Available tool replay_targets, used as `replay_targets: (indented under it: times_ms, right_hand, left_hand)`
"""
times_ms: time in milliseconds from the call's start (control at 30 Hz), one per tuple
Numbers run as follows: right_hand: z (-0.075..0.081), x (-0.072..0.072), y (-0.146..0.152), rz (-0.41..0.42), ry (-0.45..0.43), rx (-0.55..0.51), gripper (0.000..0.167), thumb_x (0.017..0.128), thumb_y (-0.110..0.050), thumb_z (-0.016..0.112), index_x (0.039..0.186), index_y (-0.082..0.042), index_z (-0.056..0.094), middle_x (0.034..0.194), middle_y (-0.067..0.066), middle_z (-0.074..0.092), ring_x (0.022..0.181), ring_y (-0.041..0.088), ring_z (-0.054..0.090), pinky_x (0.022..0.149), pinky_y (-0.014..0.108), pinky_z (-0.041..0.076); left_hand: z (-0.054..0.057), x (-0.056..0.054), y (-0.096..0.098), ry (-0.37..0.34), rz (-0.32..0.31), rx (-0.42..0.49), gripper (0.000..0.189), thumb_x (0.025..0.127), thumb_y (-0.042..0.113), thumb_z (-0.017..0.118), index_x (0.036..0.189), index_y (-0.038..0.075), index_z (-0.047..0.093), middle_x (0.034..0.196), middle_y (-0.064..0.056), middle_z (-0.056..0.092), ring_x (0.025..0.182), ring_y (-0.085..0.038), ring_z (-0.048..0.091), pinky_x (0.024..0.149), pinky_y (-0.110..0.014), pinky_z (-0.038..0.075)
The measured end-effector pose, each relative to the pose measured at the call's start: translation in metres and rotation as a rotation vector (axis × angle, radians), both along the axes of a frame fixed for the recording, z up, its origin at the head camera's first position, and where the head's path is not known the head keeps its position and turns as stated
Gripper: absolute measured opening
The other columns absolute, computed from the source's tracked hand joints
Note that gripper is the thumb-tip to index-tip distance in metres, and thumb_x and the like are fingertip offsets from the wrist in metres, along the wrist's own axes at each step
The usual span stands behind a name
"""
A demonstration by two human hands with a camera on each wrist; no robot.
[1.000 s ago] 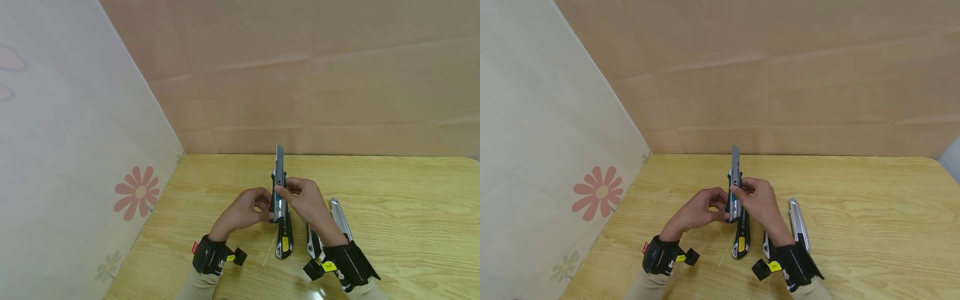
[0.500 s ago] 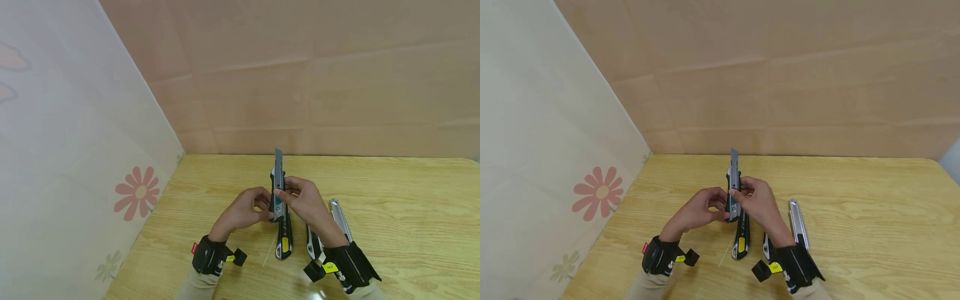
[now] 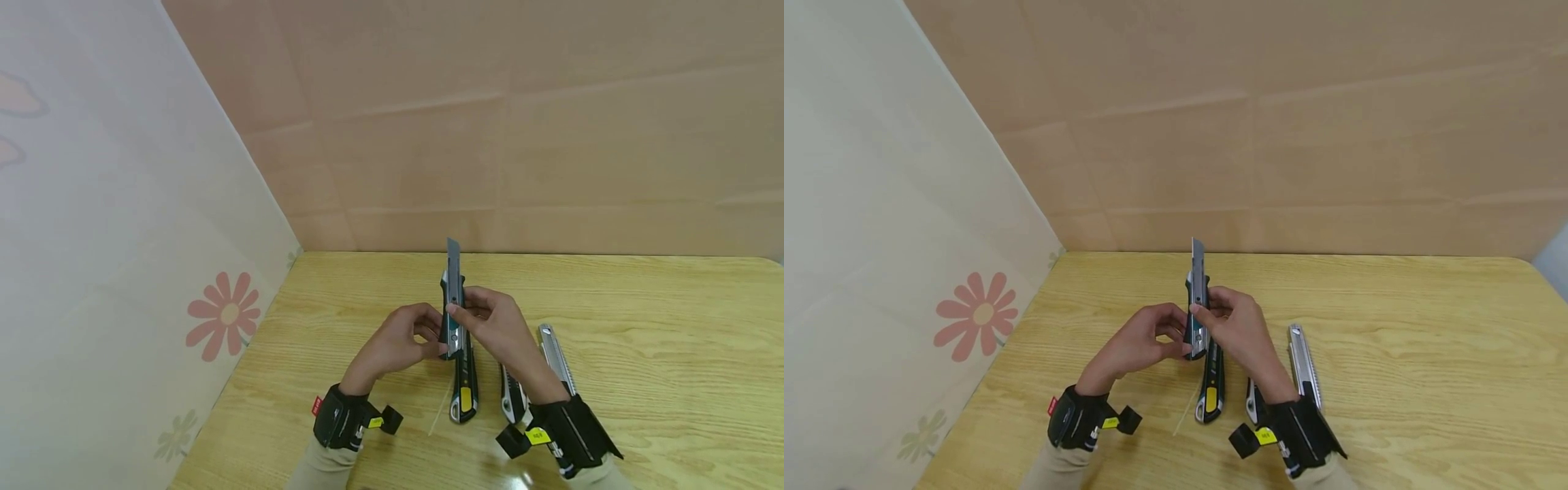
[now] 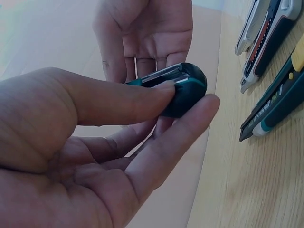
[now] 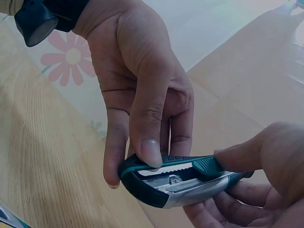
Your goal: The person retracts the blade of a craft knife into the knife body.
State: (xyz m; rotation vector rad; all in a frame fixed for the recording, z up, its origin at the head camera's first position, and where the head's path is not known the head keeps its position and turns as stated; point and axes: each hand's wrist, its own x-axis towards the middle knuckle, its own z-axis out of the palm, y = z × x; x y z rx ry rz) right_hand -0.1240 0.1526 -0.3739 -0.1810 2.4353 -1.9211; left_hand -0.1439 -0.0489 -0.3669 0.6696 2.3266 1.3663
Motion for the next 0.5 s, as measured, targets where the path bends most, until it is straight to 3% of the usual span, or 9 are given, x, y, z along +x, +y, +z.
replay_targets:
  times_ms: [200, 500]
  right_hand:
    - [0.0012, 0.0017, 0.0005, 0.03, -0.021, 0.006, 0.039, 0.102, -0.031, 0.067, 0.127, -0.001, 0.068, 0.117, 0.013, 0.071, 0.107, 0.025, 0.069, 0.094, 0.047, 0.054]
    - [0.0022, 0.0021, -0.0003, 0.021, 0.023, 0.059, 0.027, 0.102, -0.026, 0.068, 0.117, -0.004, 0.072, 0.108, 0.007, 0.073, 0.104, 0.023, 0.066, 0.088, 0.039, 0.05]
  left_hand:
    - [0.0009, 0.0008, -0.0001, -0.006, 0.011, 0.002, 0.025, 0.091, 0.002, 0.077, 0.113, 0.005, 0.066, 0.102, -0.001, 0.068, 0.087, -0.012, 0.068, 0.08, -0.027, 0.056]
    - [0.0007, 0.0007, 0.0005, -0.016, 0.013, 0.015, 0.024, 0.09, 0.0, 0.077, 0.112, 0.005, 0.066, 0.101, -0.002, 0.068, 0.086, -0.012, 0.069, 0.079, -0.027, 0.056]
